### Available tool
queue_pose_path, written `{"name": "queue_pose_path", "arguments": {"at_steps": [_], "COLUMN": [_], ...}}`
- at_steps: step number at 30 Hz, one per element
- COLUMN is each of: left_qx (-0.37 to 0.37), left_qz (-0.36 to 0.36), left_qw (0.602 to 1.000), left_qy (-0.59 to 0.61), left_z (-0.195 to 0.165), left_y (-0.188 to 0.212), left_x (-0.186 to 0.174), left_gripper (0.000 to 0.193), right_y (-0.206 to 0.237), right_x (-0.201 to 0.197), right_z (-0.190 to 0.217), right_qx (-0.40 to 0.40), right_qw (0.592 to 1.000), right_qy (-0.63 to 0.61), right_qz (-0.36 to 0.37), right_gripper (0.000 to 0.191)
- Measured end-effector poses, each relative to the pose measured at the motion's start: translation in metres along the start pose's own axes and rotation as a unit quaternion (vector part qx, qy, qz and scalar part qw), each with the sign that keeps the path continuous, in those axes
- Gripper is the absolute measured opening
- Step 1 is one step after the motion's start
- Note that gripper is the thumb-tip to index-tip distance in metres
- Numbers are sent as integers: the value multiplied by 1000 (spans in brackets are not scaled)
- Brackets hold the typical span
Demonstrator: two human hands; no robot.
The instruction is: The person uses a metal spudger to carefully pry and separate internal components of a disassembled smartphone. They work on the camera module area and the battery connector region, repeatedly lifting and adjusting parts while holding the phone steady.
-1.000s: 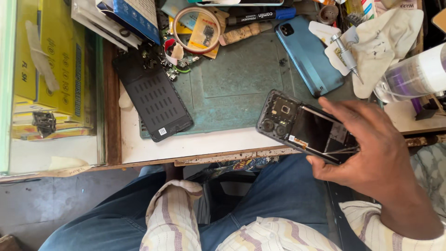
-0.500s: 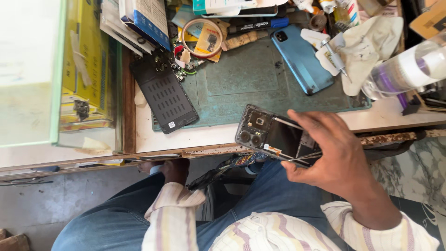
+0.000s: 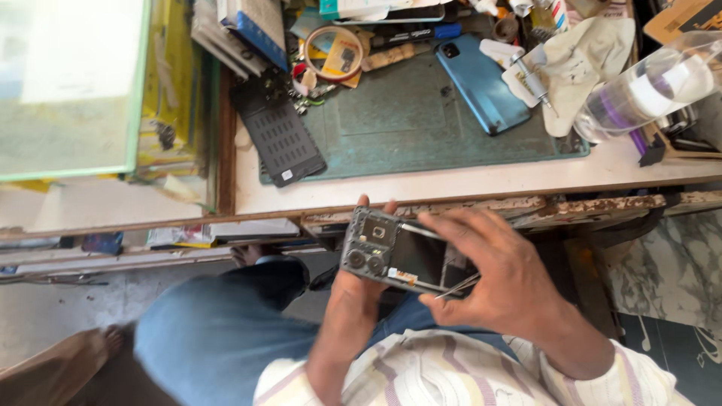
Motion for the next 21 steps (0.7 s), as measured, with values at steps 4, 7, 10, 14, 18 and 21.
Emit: {"name": "queue_pose_path", "arguments": {"at_steps": [4,7,10,14,18,21], "left_qx": [81,91,53,-23,-50,-47], "left_qz": [-78,-50,-1,25,-9,-57], "left_qw": [982,970,961,947,926,934], "left_qy": [154,218,270,321,373,349], "left_z": [18,27,39,60,72,72], "left_y": [5,12,10,8,15,22], "left_x": [-4,-14,-14,-7,-9,-19], "left_gripper": [94,96,106,109,94,85], "right_y": [7,21,34,35,27,19], "right_x": [26,26,26,19,44,52], "right_z": [14,-1,-44,-53,-36,-23], "right_qx": [-16,-35,9,-104,-27,-3], "right_qw": [999,999,882,898,907,931], "right_qy": [-2,-36,-464,-417,-414,-363], "right_qz": [32,-2,-78,-94,-69,-45], "right_gripper": [90,65,76,83,42,21]}}
Point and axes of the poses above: each hand's wrist, its own y-axis away from the middle knuckle, its own x-axis out of the palm, z = x × y, the point moved 5 cm from there along -y, towards the middle knuckle, and after that the axes turned 14 degrees about z, right-handed, at the moved point
